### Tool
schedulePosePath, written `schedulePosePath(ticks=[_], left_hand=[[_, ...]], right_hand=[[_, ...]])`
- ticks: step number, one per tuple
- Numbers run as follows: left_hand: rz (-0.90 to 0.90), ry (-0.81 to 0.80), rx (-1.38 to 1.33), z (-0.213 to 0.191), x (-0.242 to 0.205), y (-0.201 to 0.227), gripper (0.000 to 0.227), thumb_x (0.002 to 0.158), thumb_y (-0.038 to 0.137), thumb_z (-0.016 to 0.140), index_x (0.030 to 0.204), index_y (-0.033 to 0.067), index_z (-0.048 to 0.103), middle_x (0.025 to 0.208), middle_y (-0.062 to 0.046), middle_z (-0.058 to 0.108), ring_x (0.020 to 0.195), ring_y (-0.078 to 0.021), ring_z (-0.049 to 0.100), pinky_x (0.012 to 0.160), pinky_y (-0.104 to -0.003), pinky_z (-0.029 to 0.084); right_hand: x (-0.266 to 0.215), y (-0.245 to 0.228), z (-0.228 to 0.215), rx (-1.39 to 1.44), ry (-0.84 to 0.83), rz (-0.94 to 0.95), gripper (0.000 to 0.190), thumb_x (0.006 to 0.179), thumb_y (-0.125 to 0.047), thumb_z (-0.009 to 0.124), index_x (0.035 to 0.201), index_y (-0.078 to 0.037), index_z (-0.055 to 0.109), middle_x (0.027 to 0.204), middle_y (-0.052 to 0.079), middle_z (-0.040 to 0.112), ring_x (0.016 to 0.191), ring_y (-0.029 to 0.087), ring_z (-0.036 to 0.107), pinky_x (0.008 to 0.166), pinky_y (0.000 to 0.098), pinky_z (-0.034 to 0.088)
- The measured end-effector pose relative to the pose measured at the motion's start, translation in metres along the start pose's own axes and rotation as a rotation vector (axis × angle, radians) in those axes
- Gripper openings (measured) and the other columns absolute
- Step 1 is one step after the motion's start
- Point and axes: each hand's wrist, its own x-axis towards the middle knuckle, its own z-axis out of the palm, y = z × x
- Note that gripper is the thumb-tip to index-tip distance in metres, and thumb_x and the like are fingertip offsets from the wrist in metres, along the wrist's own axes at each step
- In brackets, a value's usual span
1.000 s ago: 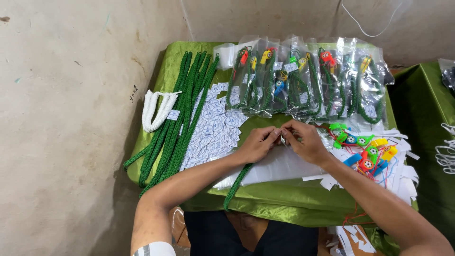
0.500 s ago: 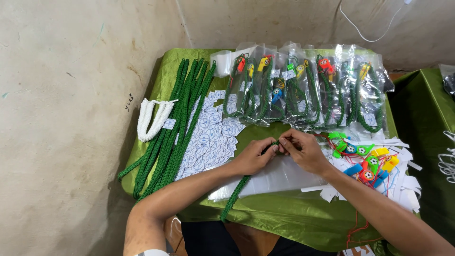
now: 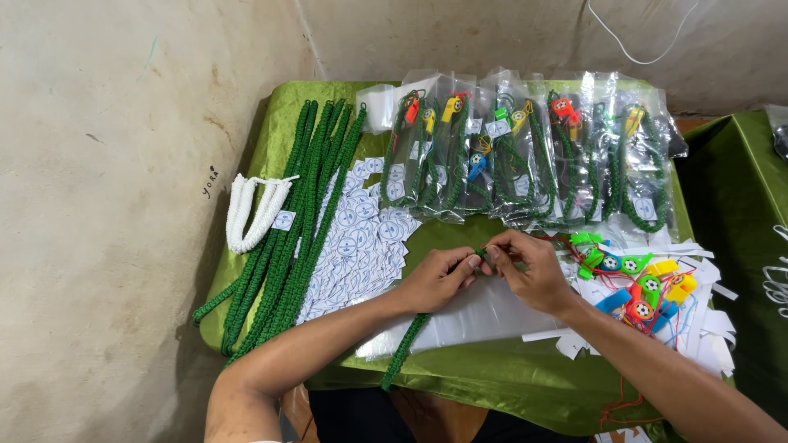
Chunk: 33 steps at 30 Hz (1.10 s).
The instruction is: The person places a green beaded rope into a clear plastic bag, adds a small red whistle, and seals the bag. They then pick up another green beaded rope, attach a green whistle to it, and prepare to package it.
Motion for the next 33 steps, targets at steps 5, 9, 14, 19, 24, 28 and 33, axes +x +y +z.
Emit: schedulePosePath(ticks=[5,9,14,19,24,28,33], left_hand=[[0.047,0.002,0.033,0.0,0.001,-0.005,0.033,0.111,0.019,0.044,0.084,0.0088,0.061,0.06,-0.004,0.054,0.062,-0.012,0.047,0.059,-0.03,0.044],[0.025,0.024,0.055,0.0,0.0,-0.023,0.037,0.112,0.022,0.047,0.08,0.0084,0.061,0.056,-0.008,0.054,0.058,-0.0149,0.047,0.058,-0.031,0.043],[-0.019,0.03,0.028,0.0,0.001,-0.026,0.044,0.112,0.03,0.049,0.074,0.0114,0.062,0.052,-0.003,0.053,0.055,-0.0108,0.047,0.056,-0.027,0.042],[-0.004,0.047,-0.028,0.001,0.0,-0.017,0.042,0.112,0.026,0.047,0.077,0.011,0.062,0.054,-0.001,0.049,0.059,-0.0092,0.047,0.058,-0.026,0.044],[0.046,-0.035,0.014,-0.002,-0.002,-0.004,0.035,0.113,0.024,0.042,0.085,0.0082,0.057,0.058,-0.007,0.051,0.067,-0.0119,0.046,0.061,-0.033,0.045],[0.066,-0.053,0.019,-0.003,-0.002,-0.003,0.032,0.113,0.021,0.039,0.089,0.0094,0.056,0.06,-0.003,0.051,0.066,-0.0121,0.046,0.062,-0.031,0.044],[0.053,-0.015,0.044,-0.001,-0.001,-0.022,0.038,0.112,0.023,0.046,0.079,0.009,0.061,0.054,-0.005,0.051,0.057,-0.0135,0.045,0.056,-0.029,0.041]], right_hand=[[-0.002,0.007,-0.001,0.025,0.018,0.0,0.017,0.101,-0.006,0.061,0.091,0.003,0.07,0.061,0.012,0.065,0.048,0.016,0.064,0.045,0.028,0.059],[-0.004,0.009,0.0,0.022,0.038,-0.01,0.016,0.101,-0.005,0.06,0.091,0.003,0.071,0.062,0.012,0.064,0.048,0.016,0.066,0.044,0.0282,0.058],[-0.004,0.007,-0.002,0.021,0.054,-0.024,0.018,0.102,-0.007,0.059,0.09,0.002,0.071,0.059,0.011,0.063,0.045,0.016,0.064,0.043,0.0283,0.057],[-0.005,0.012,-0.001,0.044,0.055,-0.023,0.019,0.102,-0.008,0.059,0.092,0.002,0.071,0.062,0.012,0.065,0.046,0.017,0.066,0.043,0.0288,0.058],[0.002,-0.013,0.003,0.027,0.04,-0.054,0.016,0.098,-0.009,0.066,0.094,0.005,0.072,0.064,0.014,0.064,0.048,0.016,0.065,0.045,0.0295,0.057],[0.002,-0.011,0.002,0.031,0.026,-0.057,0.013,0.096,-0.006,0.067,0.088,0.002,0.073,0.061,0.012,0.065,0.047,0.017,0.066,0.044,0.029,0.057],[0.0,0.002,-0.004,-0.002,0.041,-0.095,0.013,0.096,-0.003,0.066,0.086,0.001,0.073,0.06,0.01,0.063,0.047,0.016,0.065,0.044,0.0271,0.055]])
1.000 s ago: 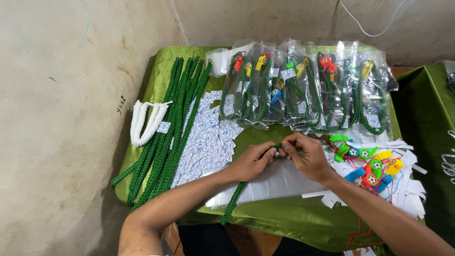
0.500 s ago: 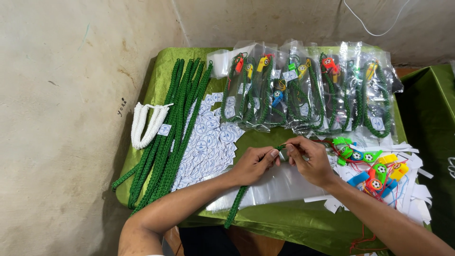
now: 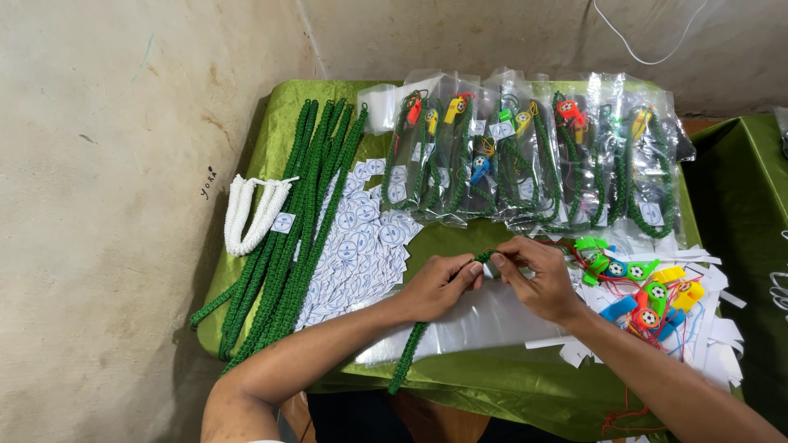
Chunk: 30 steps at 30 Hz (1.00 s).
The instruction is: The person places a green beaded rope into a clear plastic bag, adds a small red whistle, and seals the bag. They then pick up another green beaded rope, attach a green whistle to it, and prepare to package it.
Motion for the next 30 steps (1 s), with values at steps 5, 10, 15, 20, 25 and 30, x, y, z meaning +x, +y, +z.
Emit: schedulePosePath(ticks=[5,10,15,20,25,30], left_hand=[[-0.027,0.014,-0.001,-0.001,-0.001,-0.001,0.044,0.112,0.028,0.05,0.072,0.011,0.06,0.049,-0.003,0.049,0.052,-0.0105,0.042,0.053,-0.027,0.039],[-0.037,0.001,0.003,-0.002,0.0,0.007,0.044,0.111,0.029,0.049,0.072,0.0119,0.061,0.049,-0.003,0.048,0.052,-0.0116,0.041,0.053,-0.028,0.04],[0.017,-0.063,-0.062,-0.003,0.002,0.029,0.037,0.112,0.02,0.042,0.08,0.0119,0.058,0.056,0.0,0.047,0.06,-0.0108,0.041,0.058,-0.027,0.04],[0.038,-0.057,-0.067,0.0,0.0,0.015,0.038,0.113,0.019,0.042,0.08,0.0098,0.059,0.055,-0.002,0.05,0.058,-0.011,0.041,0.058,-0.027,0.041],[0.023,-0.04,-0.032,0.0,-0.002,-0.006,0.042,0.113,0.021,0.046,0.075,0.0112,0.061,0.05,-0.001,0.053,0.051,-0.0112,0.043,0.054,-0.026,0.041],[0.018,-0.032,-0.041,0.001,-0.004,-0.001,0.045,0.112,0.024,0.05,0.07,0.0112,0.061,0.047,-0.002,0.052,0.047,-0.008,0.04,0.051,-0.024,0.039]], right_hand=[[-0.001,0.004,-0.001,0.011,0.007,-0.025,0.014,0.098,-0.003,0.064,0.087,0.001,0.073,0.06,0.009,0.062,0.047,0.016,0.064,0.045,0.0271,0.055],[-0.004,0.003,0.001,0.029,0.017,-0.026,0.014,0.098,-0.002,0.063,0.088,0.003,0.072,0.059,0.011,0.062,0.046,0.016,0.064,0.044,0.028,0.056],[-0.003,-0.002,-0.001,0.037,0.038,-0.049,0.017,0.098,-0.002,0.062,0.085,0.003,0.071,0.056,0.01,0.06,0.045,0.016,0.064,0.044,0.0268,0.055],[-0.002,-0.001,-0.001,0.039,0.047,-0.037,0.016,0.099,-0.001,0.062,0.085,0.003,0.07,0.056,0.01,0.06,0.044,0.016,0.064,0.044,0.027,0.054],[-0.004,-0.005,0.0,0.128,0.032,0.029,0.018,0.1,-0.003,0.059,0.087,0.004,0.07,0.054,0.01,0.063,0.044,0.014,0.064,0.045,0.0261,0.056],[-0.002,-0.022,0.004,0.145,-0.033,0.096,0.014,0.099,-0.003,0.06,0.098,0.007,0.07,0.055,0.012,0.063,0.044,0.014,0.063,0.044,0.0279,0.056]])
